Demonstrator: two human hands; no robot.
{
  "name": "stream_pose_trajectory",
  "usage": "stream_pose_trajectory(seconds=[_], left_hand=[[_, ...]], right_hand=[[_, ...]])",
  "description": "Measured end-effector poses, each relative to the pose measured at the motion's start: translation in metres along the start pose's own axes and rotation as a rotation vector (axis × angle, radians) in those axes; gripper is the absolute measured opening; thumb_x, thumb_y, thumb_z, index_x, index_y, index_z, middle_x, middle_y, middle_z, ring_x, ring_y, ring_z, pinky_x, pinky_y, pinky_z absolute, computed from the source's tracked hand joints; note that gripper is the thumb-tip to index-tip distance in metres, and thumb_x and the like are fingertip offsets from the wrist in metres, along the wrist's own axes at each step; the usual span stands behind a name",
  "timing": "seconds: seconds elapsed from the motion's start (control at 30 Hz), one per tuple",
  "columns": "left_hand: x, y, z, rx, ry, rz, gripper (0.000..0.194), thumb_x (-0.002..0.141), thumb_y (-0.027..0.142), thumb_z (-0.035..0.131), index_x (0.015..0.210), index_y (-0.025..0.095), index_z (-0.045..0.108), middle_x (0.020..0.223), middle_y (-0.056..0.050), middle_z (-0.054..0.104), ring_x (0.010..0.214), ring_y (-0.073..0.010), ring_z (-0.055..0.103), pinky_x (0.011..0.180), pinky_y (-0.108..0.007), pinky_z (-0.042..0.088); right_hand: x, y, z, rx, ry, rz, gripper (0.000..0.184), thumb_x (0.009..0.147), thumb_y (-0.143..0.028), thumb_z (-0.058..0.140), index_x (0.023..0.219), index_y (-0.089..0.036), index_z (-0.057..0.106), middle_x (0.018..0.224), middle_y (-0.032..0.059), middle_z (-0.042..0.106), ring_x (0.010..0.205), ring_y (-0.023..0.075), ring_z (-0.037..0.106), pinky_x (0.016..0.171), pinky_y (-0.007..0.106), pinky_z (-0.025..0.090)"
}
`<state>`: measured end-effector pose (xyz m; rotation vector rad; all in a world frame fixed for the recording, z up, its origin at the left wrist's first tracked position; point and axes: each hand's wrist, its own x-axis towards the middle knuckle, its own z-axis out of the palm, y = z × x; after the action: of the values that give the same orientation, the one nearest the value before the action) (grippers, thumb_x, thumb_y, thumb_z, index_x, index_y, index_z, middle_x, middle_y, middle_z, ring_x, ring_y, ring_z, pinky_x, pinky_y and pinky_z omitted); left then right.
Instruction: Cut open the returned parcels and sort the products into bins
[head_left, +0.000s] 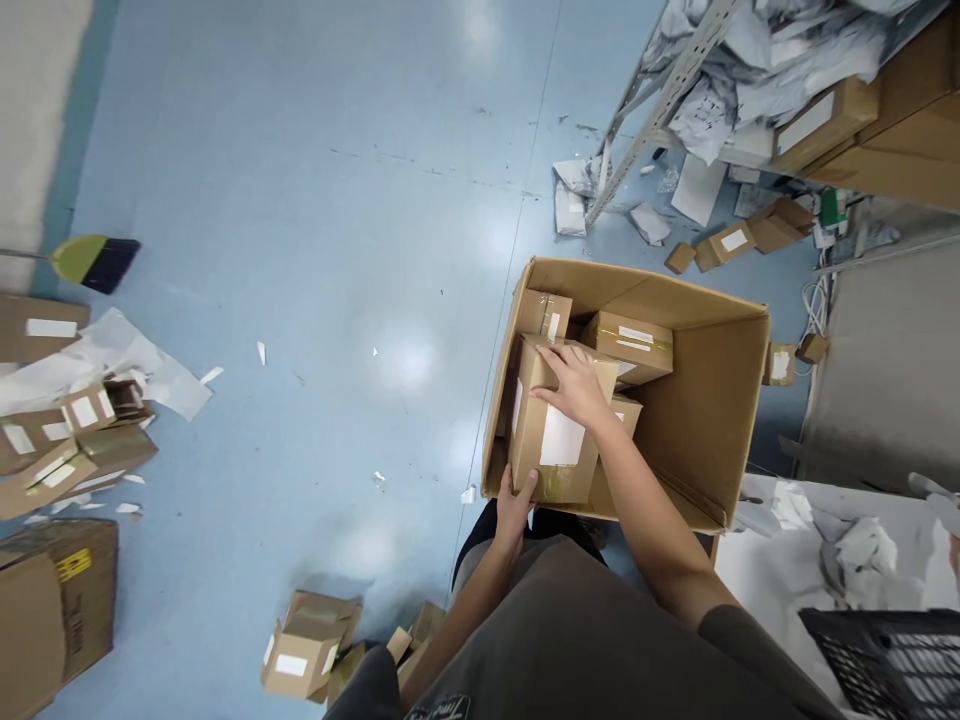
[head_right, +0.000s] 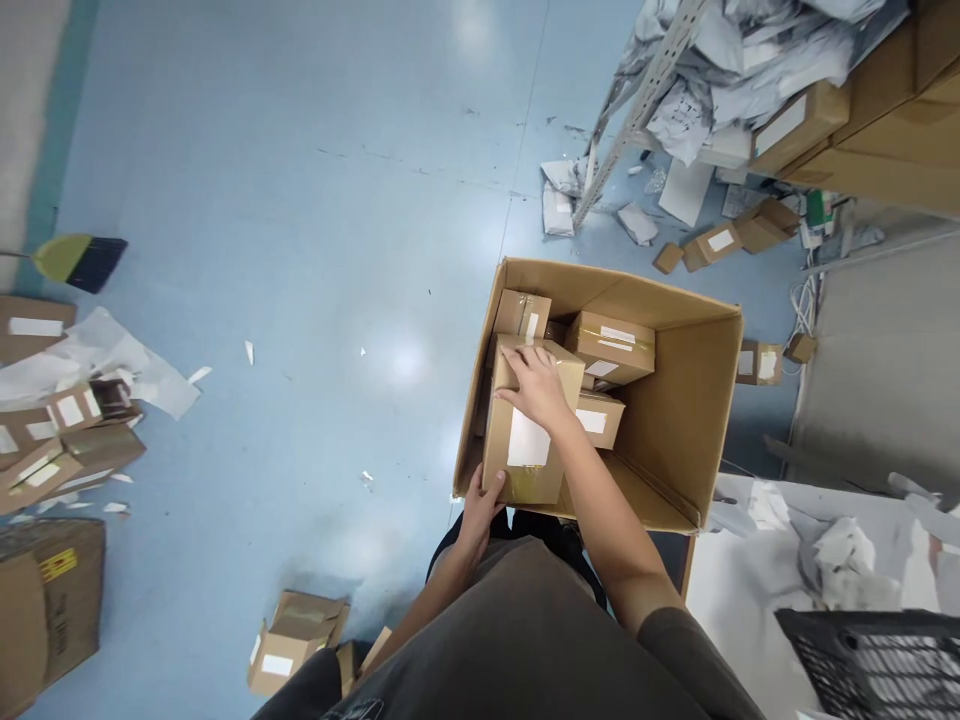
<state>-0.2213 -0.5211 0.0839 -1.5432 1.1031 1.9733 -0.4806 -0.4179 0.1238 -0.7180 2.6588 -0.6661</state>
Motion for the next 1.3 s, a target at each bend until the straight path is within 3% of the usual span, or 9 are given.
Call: stream_pose_trajectory(seconds=[0.1,0.27,0.43,0.57,0.67,0.8,0.9,1.07,1.3], left_hand=[[0.003,0.016,0.019,0.001,-0.029,0.042,0.104,0.078,0.06,0.092,0.164,0.027,0.044,0.158,-0.016,0.058,0.137,-0.0332,0.065,0.096,-0.038,0.065],[0.026,0.075,0.065,-0.034,-0.019,0.162,0.095,0.083,0.052,0.09,0.162,0.026,0.046,0.153,-0.016,0.062,0.13,-0.0296,0.068,0.093,-0.035,0.066],[0.051,0.117,0.095,-0.094,0.019,0.221,0.076,0.087,0.042,0.087,0.152,0.021,0.054,0.141,-0.017,0.069,0.119,-0.027,0.073,0.094,-0.037,0.065],[0.064,0.128,0.102,-0.17,0.077,0.326,0.071,0.09,0.043,0.085,0.15,0.022,0.053,0.136,-0.015,0.071,0.12,-0.0246,0.072,0.096,-0.035,0.064],[0.068,0.131,0.104,-0.148,0.074,0.376,0.072,0.092,0.047,0.082,0.152,0.022,0.05,0.138,-0.015,0.07,0.121,-0.0253,0.071,0.094,-0.035,0.065],[0.064,0.127,0.104,-0.049,0.11,0.36,0.074,0.095,0.055,0.077,0.154,0.022,0.048,0.141,-0.016,0.068,0.115,-0.0247,0.073,0.089,-0.033,0.065],[0.06,0.122,0.1,0.018,0.143,0.314,0.08,0.094,0.059,0.076,0.157,0.023,0.043,0.142,-0.015,0.066,0.104,-0.0219,0.075,0.084,-0.033,0.065],[0.056,0.117,0.094,0.081,0.139,0.311,0.092,0.09,0.065,0.077,0.162,0.026,0.035,0.137,-0.015,0.065,0.095,-0.0201,0.076,0.082,-0.033,0.065],[0.045,0.114,0.088,0.186,0.133,0.336,0.093,0.09,0.069,0.075,0.161,0.027,0.033,0.133,-0.013,0.064,0.094,-0.019,0.072,0.079,-0.03,0.063]], right_hand=[[0.022,0.008,-0.02,-0.004,0.028,-0.047,0.081,0.094,-0.049,0.076,0.165,-0.029,0.044,0.142,0.0159,0.061,0.133,0.042,0.051,0.111,0.062,0.043],[0.097,0.042,-0.045,-0.041,0.08,-0.073,0.085,0.093,-0.056,0.074,0.166,-0.027,0.043,0.148,0.016,0.057,0.139,0.0436,0.047,0.12,0.068,0.033],[0.168,0.08,-0.026,-0.013,0.047,-0.031,0.085,0.093,-0.06,0.073,0.163,-0.021,0.047,0.15,0.0179,0.057,0.144,0.0418,0.045,0.127,0.067,0.023],[0.202,0.101,-0.002,0.021,0.03,0.011,0.08,0.096,-0.06,0.07,0.161,-0.02,0.048,0.155,0.018,0.054,0.154,0.0402,0.036,0.131,0.067,0.014],[0.215,0.106,0.003,-0.003,0.043,0.045,0.078,0.097,-0.061,0.07,0.159,-0.018,0.049,0.161,0.0184,0.047,0.161,0.0424,0.024,0.129,0.073,0.006],[0.192,0.098,-0.005,-0.077,0.108,0.06,0.077,0.1,-0.057,0.067,0.163,-0.019,0.044,0.171,0.0183,0.033,0.164,0.0425,0.012,0.128,0.075,0.005],[0.145,0.092,-0.01,-0.056,0.2,0.078,0.072,0.104,-0.057,0.059,0.165,-0.024,0.041,0.171,0.015,0.035,0.164,0.0386,0.017,0.129,0.071,0.018],[0.054,0.099,-0.012,0.016,0.404,0.259,0.062,0.108,-0.049,0.045,0.165,-0.025,0.042,0.167,0.0154,0.042,0.159,0.035,0.032,0.129,0.065,0.03],[-0.029,0.112,-0.014,-0.034,0.469,0.375,0.062,0.106,-0.048,0.045,0.162,-0.025,0.047,0.165,0.0161,0.043,0.158,0.038,0.032,0.125,0.07,0.034]])
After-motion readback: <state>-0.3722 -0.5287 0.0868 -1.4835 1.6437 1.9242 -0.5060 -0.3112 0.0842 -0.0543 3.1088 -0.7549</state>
